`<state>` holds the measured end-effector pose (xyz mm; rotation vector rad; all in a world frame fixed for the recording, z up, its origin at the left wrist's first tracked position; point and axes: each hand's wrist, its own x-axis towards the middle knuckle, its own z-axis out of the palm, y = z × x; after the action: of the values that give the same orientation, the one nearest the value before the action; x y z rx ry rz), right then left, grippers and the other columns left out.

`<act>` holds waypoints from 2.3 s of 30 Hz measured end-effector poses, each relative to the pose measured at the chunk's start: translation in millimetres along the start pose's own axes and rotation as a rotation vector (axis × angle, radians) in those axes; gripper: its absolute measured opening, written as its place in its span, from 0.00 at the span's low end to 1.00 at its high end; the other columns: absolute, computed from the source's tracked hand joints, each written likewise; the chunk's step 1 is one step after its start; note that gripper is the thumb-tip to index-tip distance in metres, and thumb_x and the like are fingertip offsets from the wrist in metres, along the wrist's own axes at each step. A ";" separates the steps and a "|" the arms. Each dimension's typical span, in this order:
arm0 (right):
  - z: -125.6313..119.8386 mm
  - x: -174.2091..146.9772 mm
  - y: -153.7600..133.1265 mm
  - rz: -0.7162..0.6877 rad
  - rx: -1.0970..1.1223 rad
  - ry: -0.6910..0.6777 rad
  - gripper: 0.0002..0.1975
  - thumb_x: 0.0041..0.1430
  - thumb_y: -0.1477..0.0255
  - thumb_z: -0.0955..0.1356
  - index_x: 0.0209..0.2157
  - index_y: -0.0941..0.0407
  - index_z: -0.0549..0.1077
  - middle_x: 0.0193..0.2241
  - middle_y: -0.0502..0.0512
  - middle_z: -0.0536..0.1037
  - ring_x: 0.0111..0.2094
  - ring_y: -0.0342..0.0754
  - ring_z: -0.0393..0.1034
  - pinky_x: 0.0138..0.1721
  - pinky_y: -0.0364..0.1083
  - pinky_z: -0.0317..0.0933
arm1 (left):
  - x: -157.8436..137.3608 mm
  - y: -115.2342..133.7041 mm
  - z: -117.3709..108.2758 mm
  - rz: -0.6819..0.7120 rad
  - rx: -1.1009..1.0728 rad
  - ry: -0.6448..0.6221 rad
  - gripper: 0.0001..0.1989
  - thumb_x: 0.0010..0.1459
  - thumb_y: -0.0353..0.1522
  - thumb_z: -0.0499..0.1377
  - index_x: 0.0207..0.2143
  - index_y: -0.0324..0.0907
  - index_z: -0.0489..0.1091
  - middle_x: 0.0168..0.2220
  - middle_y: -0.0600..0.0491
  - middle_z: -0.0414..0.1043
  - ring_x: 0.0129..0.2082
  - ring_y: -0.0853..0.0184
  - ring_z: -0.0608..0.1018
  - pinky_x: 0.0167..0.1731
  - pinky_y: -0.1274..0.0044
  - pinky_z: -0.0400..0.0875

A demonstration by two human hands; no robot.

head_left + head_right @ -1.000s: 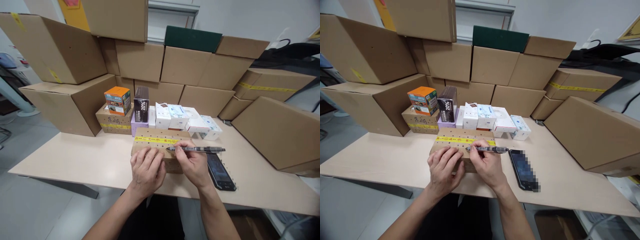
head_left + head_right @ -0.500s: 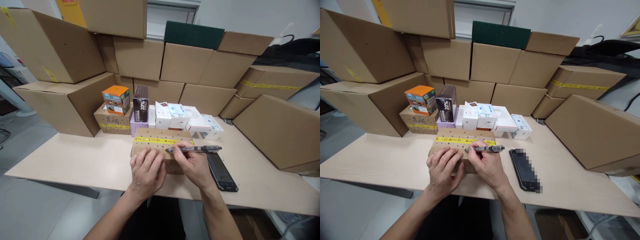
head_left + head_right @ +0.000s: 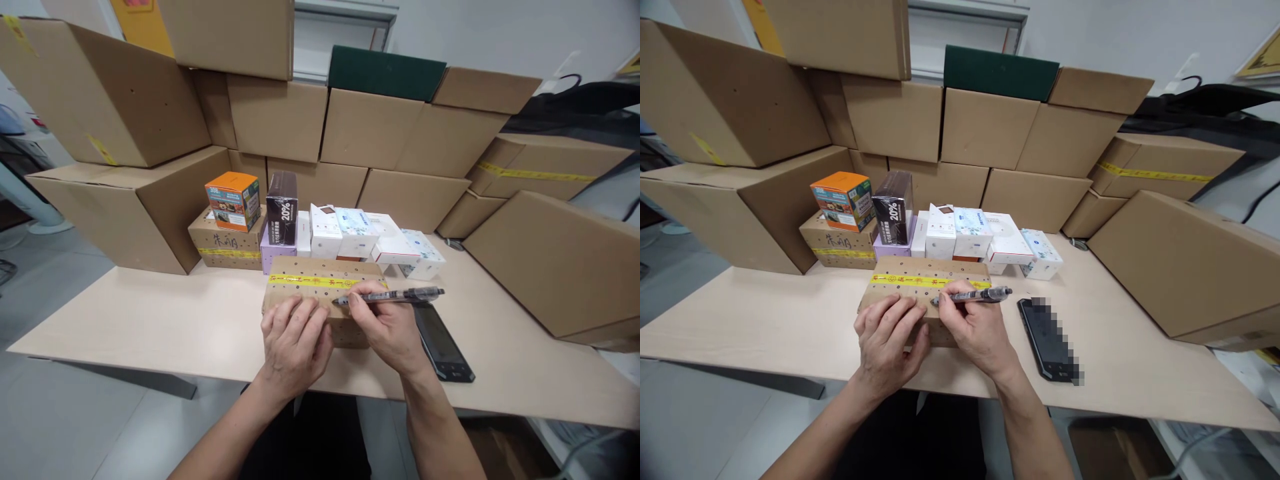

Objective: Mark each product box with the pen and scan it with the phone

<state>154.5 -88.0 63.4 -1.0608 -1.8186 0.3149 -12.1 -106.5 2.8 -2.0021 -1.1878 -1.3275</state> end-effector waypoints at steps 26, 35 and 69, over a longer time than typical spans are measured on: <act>-11.4 -77.8 98.4 0.746 -0.570 -0.168 0.11 0.63 0.63 0.63 0.37 0.56 0.72 0.29 0.58 0.77 0.31 0.53 0.71 0.28 0.45 0.48 | 0.4 2.1 1.2 -0.005 0.008 0.016 0.13 0.57 0.29 0.63 0.46 0.41 0.75 0.44 0.46 0.80 0.49 0.54 0.75 0.52 0.65 0.60; -34.6 -103.9 100.5 0.594 -0.788 0.206 0.32 0.63 0.49 0.60 0.51 0.62 0.73 0.45 0.71 0.73 0.47 0.62 0.67 0.48 0.55 0.60 | -1.8 2.1 -1.3 0.018 0.014 0.015 0.15 0.56 0.27 0.63 0.47 0.41 0.75 0.45 0.45 0.79 0.50 0.53 0.76 0.52 0.63 0.61; -45.5 -139.4 25.4 0.587 -0.547 0.446 0.45 0.53 0.49 0.69 0.67 0.54 0.57 0.59 0.65 0.69 0.59 0.65 0.62 0.55 0.62 0.61 | -36.1 41.5 -2.1 -0.598 -1.015 -0.555 0.12 0.67 0.36 0.53 0.43 0.43 0.75 0.39 0.48 0.80 0.40 0.63 0.79 0.42 0.72 0.72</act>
<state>226.8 -191.8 -15.0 -1.8797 -1.1807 -0.0935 16.2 -144.5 -25.2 -3.0118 -1.6428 -2.0185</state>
